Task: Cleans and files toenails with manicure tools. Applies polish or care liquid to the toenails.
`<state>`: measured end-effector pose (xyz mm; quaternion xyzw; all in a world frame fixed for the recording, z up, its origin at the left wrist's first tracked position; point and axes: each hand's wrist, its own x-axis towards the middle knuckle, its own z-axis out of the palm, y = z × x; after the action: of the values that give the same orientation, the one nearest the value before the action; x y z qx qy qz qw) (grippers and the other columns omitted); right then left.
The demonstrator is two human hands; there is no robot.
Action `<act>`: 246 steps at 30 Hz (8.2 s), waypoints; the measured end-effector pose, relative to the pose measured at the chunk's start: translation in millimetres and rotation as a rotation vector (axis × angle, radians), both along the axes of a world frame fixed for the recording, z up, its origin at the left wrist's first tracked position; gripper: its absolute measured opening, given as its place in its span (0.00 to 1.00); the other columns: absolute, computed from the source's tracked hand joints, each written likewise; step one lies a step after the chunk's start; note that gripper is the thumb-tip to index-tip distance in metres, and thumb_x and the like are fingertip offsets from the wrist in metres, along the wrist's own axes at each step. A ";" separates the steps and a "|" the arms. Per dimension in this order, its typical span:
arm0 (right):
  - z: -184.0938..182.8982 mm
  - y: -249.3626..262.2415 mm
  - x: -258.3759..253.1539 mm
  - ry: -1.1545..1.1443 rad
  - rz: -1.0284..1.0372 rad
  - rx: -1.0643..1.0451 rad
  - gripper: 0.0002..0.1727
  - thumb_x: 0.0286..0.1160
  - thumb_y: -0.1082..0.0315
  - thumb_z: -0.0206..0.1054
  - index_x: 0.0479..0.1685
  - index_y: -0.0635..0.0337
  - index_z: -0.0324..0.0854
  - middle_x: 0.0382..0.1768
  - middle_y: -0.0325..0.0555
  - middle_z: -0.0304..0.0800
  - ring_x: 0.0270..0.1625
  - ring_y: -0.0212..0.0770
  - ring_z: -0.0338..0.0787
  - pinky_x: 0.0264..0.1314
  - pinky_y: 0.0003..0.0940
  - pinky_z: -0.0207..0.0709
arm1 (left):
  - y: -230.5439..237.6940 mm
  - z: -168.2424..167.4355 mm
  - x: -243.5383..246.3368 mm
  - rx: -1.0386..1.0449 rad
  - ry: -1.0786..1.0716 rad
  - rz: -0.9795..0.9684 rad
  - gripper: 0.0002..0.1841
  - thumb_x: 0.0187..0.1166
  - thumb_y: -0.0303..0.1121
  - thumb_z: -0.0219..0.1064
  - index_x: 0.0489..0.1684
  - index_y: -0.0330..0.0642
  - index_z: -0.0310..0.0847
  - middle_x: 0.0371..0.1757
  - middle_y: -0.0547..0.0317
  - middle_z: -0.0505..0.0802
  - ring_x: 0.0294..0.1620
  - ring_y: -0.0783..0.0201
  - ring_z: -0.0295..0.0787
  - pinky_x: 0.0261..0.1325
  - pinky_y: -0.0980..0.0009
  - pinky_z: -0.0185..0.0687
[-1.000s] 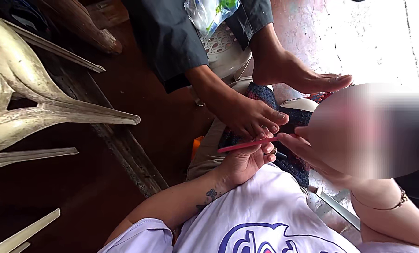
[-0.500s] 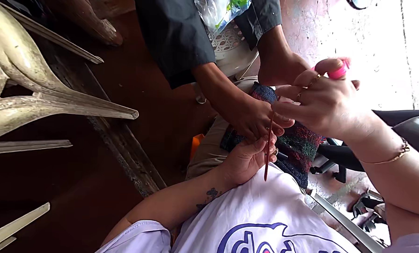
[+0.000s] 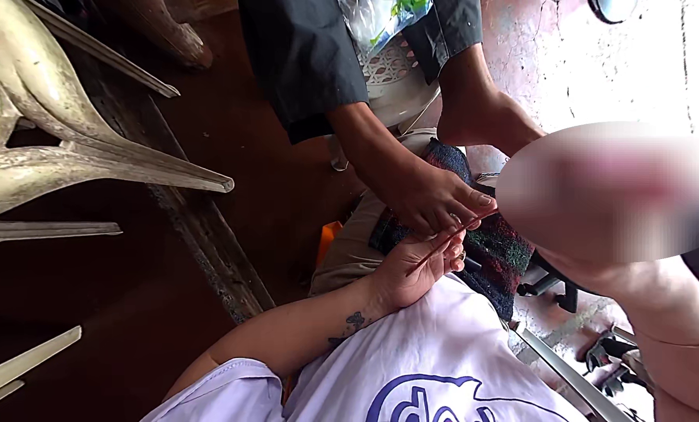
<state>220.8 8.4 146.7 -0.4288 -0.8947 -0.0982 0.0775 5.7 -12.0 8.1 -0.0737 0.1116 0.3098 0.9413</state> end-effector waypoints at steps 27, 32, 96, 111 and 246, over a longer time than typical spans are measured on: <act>-26.5 -63.6 -20.1 0.163 -0.193 0.084 0.08 0.82 0.69 0.69 0.51 0.53 0.91 0.28 0.45 0.81 0.38 0.43 0.78 0.67 0.44 0.61 | 0.5 5.2 1.5 0.018 0.130 -0.015 0.10 0.84 0.22 0.56 0.42 0.45 0.84 0.39 0.61 0.89 0.42 0.67 0.86 0.53 0.68 0.84; -2.4 -60.4 -9.5 0.278 -0.384 0.176 0.08 0.79 0.67 0.71 0.48 0.54 0.94 0.25 0.47 0.81 0.36 0.44 0.80 0.59 0.46 0.68 | -0.2 3.7 0.0 0.030 0.091 -0.007 0.08 0.82 0.23 0.60 0.41 0.45 0.85 0.39 0.62 0.88 0.41 0.68 0.86 0.53 0.69 0.84; -62.0 -70.1 -18.2 0.528 -0.336 0.176 0.06 0.79 0.68 0.72 0.47 0.50 0.94 0.27 0.42 0.80 0.41 0.39 0.79 0.65 0.42 0.64 | -2.7 19.3 -13.8 -0.030 0.189 0.023 0.12 0.89 0.27 0.50 0.44 0.45 0.83 0.42 0.60 0.88 0.42 0.67 0.87 0.52 0.70 0.85; -76.7 -66.8 -3.5 0.390 -0.353 0.240 0.08 0.78 0.66 0.73 0.50 0.46 0.95 0.32 0.43 0.87 0.45 0.43 0.83 0.68 0.47 0.65 | -4.3 13.8 -11.5 -0.021 0.256 0.041 0.13 0.86 0.20 0.51 0.44 0.40 0.84 0.41 0.56 0.90 0.42 0.66 0.88 0.52 0.69 0.85; -114.0 -68.9 -10.6 0.386 -0.136 0.118 0.10 0.83 0.66 0.67 0.56 0.52 0.88 0.36 0.51 0.81 0.43 0.50 0.83 0.47 0.41 0.77 | -3.3 6.6 -24.3 -0.110 0.329 -0.004 0.13 0.89 0.24 0.51 0.42 0.43 0.84 0.36 0.57 0.90 0.35 0.67 0.88 0.45 0.71 0.87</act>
<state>210.2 -60.5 32.7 -0.4936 -0.8251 -0.0714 0.2655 -18.5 -15.3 14.7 -0.0729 0.2812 0.3092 0.9055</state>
